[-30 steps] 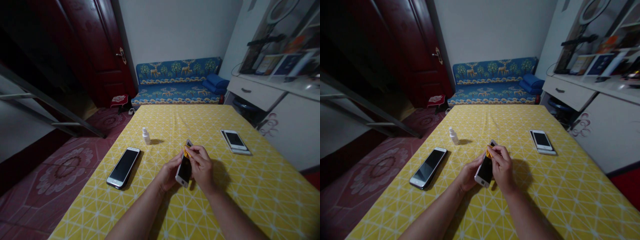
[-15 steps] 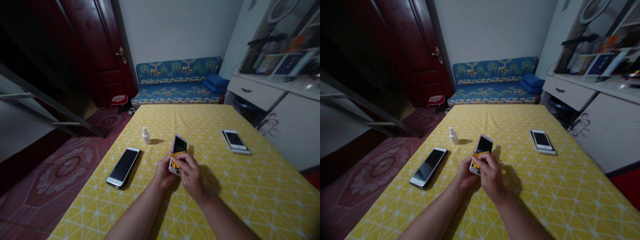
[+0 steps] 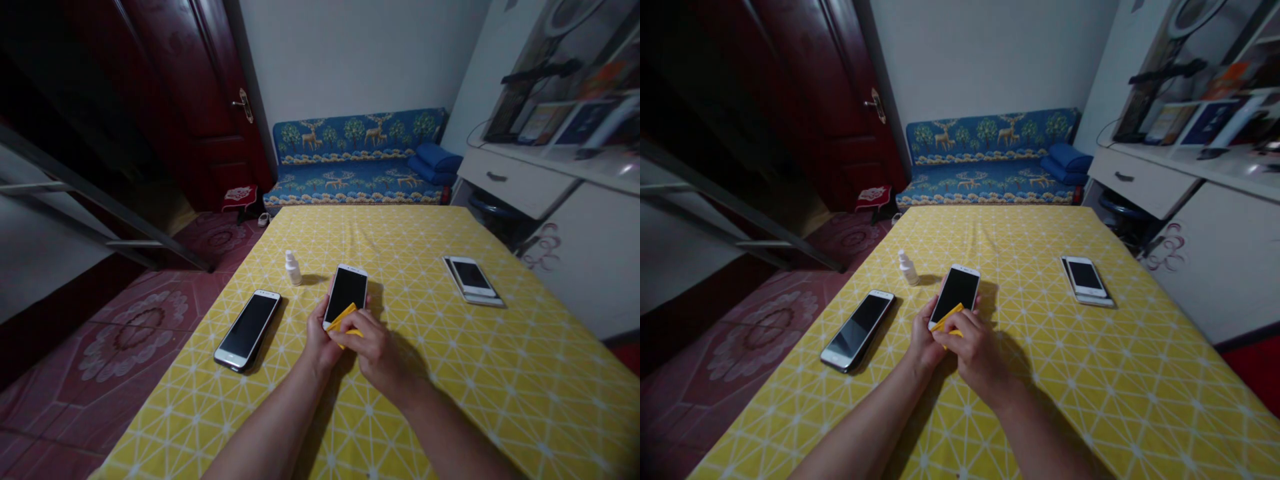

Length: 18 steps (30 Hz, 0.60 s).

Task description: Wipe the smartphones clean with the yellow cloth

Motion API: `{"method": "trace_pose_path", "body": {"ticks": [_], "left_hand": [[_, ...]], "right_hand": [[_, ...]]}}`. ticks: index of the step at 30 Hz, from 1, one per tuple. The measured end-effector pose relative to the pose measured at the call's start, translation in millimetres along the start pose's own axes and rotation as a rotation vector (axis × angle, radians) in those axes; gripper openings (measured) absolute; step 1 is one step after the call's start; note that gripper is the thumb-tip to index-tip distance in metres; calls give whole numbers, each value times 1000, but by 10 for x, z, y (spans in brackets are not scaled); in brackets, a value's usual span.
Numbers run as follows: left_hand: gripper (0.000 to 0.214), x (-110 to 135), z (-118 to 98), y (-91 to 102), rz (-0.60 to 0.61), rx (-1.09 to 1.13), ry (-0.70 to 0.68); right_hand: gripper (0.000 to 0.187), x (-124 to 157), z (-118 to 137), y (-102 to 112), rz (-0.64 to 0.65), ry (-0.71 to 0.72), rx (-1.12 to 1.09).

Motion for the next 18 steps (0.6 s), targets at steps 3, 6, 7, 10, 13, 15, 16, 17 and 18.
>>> {"method": "trace_pose_path", "body": {"ticks": [3, 6, 7, 10, 13, 15, 16, 17, 18], "left_hand": [[48, -19, -111, 13, -10, 26, -65], [54, -23, -160, 33, -15, 60, -71], [55, -22, -166, 34, -8, 71, -72], [57, -14, -148, 44, -12, 89, -62], [55, -6, -100, 45, -31, 71, -38], [52, -2, -86, 16, -11, 47, -40], [51, -1, -87, 2, -2, 37, -47], [49, 0, -90, -6, -1, 29, -52], [48, -1, -93, -10, -5, 22, -56]], "right_hand": [[39, 4, -32, 54, 3, 1, -4], [37, 17, -79, 92, -27, -14, -23], [37, 21, -86, 100, -40, -18, -26], [37, 22, -64, 89, -44, -26, -25], [37, 16, -1, 27, 0, -28, -26], [37, 16, 31, -5, 6, -23, -32], [36, 18, 31, -14, -3, -26, -38], [35, 23, 18, -15, -21, -36, -50], [35, 31, -9, -13, -40, -54, -70]]}}
Point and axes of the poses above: each hand's wrist, its own x-axis away from the middle knuckle, its own y-axis out of the back of the hand, z = x × y, the point moved 7 cm from there along -x, towards the middle knuckle
